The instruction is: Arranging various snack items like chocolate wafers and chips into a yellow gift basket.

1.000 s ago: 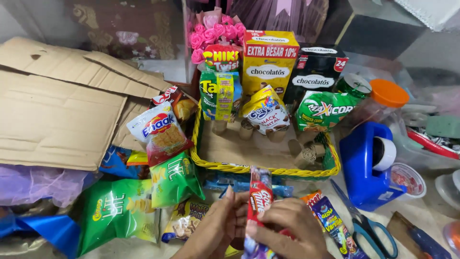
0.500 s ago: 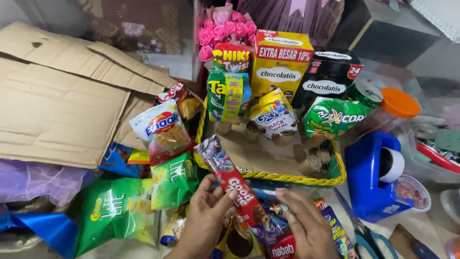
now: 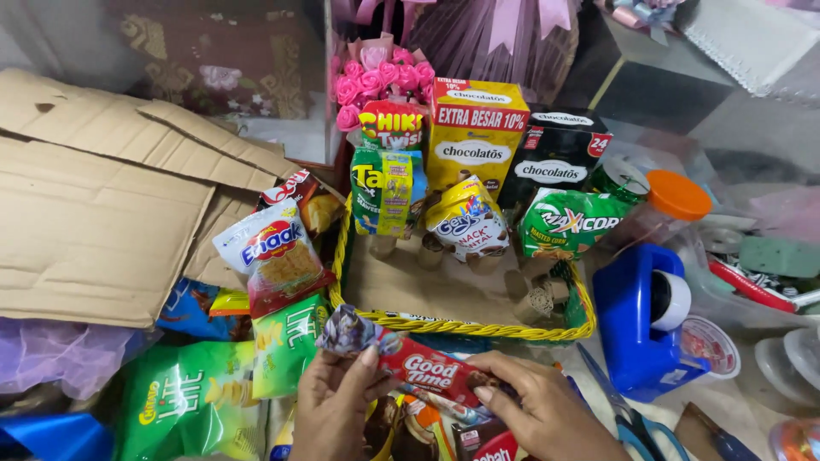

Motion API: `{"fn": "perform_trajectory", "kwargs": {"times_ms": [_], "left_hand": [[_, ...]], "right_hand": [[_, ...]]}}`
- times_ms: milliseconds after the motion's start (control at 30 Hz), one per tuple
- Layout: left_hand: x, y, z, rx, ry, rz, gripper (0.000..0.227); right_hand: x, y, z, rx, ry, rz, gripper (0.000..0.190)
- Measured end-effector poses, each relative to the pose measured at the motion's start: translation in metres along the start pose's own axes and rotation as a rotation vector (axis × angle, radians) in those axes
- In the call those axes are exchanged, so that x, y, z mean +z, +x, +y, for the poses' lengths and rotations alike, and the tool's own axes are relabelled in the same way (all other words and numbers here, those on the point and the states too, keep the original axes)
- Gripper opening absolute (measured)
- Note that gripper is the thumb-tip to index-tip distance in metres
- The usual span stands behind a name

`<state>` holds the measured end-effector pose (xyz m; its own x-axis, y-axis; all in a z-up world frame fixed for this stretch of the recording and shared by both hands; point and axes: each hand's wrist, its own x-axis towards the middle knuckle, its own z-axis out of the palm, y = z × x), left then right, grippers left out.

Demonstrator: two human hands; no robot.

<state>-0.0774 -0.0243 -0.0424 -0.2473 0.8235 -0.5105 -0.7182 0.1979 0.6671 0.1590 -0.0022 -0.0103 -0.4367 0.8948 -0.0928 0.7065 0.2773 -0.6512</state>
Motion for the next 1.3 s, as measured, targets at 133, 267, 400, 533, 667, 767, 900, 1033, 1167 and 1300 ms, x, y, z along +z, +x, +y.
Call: {"fn": "perform_trajectory", "kwargs": {"times_ms": [133,267,400,533,667,767,900,1033,1167,1300], "left_hand": [[-0.023,0.009,-0.008,0.008,0.159,-0.06,0.018],[-0.035,-0.007,0.001,-0.094,0.283,-0.123,0.027],[-0.046,-0.018,-0.016,-0.194,0.282,-0.288,0.019],[-0.038,-0.022,-0.012,-0.473,0.374,-0.167,0.043],[-0.056,-0.006,-0.033,-0.372,0.338,-0.211,0.052],[-0.058,0.004,-0.034,-0.213,1.138,-0.144,0.047],[-0.076,0.017,-0.056,0.354,1.733,-0.266,0.072],[-0.017,-0.005,0.005,1.265,1.809,-0.39,0.056],[0.081,0.02,0.052,1.588,1.652,-0.589,0.049],[0.153,0.088,0.039,1.556,1.877,-0.557,0.065]], "right_hand": [[-0.017,-0.006,0.008,0.001,-0.011,-0.056,0.034],[-0.026,-0.021,0.022,0.102,0.018,-0.128,0.038],[-0.021,-0.037,0.063,0.107,-0.03,-0.147,0.041],[-0.019,-0.05,0.076,-0.045,-0.049,-0.194,0.04],[-0.014,-0.055,0.093,0.096,-0.113,-0.254,0.041],[-0.016,-0.048,0.086,0.017,-0.155,-0.24,0.037],[-0.024,-0.033,0.062,0.243,-0.227,-0.342,0.034],[-0.022,-0.028,0.057,0.299,-0.323,-0.323,0.043],[-0.021,-0.03,0.047,0.29,-0.342,-0.244,0.045],[-0.013,-0.039,0.067,0.194,-0.394,-0.074,0.048]]}}
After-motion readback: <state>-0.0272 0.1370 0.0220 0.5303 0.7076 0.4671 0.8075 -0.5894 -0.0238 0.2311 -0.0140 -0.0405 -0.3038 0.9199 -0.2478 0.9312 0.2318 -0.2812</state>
